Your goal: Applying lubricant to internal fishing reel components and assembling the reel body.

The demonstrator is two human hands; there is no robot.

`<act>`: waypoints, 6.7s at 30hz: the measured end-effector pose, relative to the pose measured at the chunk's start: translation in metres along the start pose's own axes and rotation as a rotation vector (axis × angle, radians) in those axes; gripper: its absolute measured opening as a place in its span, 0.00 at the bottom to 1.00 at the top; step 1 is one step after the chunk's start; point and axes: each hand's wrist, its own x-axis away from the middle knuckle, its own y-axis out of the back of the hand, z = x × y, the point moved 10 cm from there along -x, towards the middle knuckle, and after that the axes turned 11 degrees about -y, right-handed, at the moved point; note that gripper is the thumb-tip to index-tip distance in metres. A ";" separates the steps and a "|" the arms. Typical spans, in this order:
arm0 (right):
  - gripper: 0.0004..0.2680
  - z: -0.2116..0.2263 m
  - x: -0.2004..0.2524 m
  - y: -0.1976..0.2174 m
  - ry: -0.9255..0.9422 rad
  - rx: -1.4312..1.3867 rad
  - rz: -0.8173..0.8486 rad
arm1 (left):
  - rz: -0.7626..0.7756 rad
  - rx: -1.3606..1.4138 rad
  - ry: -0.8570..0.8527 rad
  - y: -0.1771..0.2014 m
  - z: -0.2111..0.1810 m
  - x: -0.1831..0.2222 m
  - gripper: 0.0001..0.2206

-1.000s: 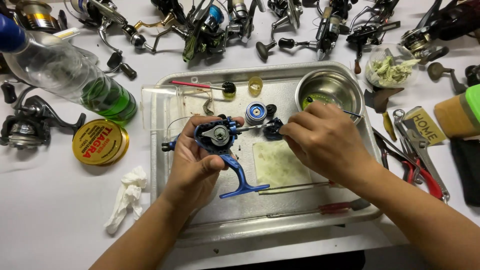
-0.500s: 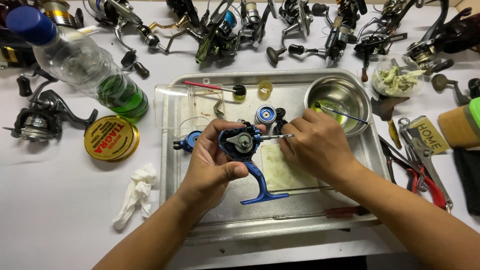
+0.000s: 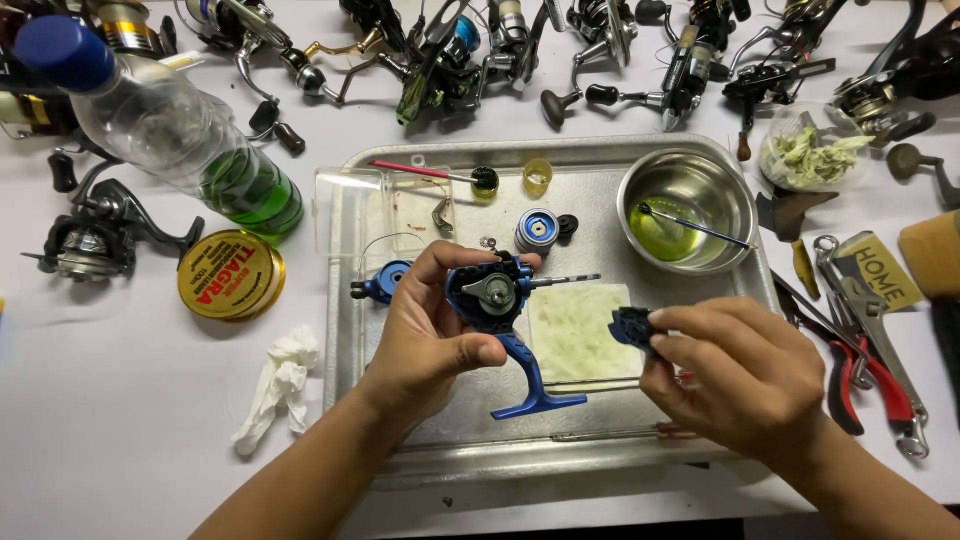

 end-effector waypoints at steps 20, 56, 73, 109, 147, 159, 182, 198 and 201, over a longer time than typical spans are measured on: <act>0.05 0.039 0.021 0.036 0.265 0.236 -0.032 | 0.064 -0.052 0.043 -0.013 0.001 0.003 0.27; 0.17 -0.095 0.090 -0.027 -1.340 -0.933 0.141 | -0.107 -0.219 0.178 0.012 0.021 0.010 0.27; 0.05 0.021 0.003 0.023 -0.001 0.016 -0.007 | -0.088 -0.256 0.179 0.010 0.020 0.010 0.27; 0.08 0.025 0.013 0.016 0.163 0.139 0.010 | -0.078 -0.326 0.375 0.012 0.035 0.017 0.28; 0.03 -0.004 0.006 0.021 -0.169 -0.082 -0.011 | 0.528 -1.502 0.508 0.010 0.043 0.021 0.31; 0.02 0.018 -0.023 0.020 -0.053 -0.072 0.046 | 0.409 -1.373 -0.301 -0.050 -0.035 0.002 0.21; 0.06 0.049 -0.118 -0.055 0.377 -0.345 0.089 | -0.291 0.216 0.056 0.045 0.014 0.006 0.31; 0.03 -0.054 -0.187 -0.233 -0.122 0.090 0.620 | -0.059 0.211 0.160 0.007 0.017 0.012 0.17; 0.06 -0.052 -0.188 -0.258 -0.106 0.211 0.691 | 0.003 0.148 0.195 0.001 0.014 0.011 0.13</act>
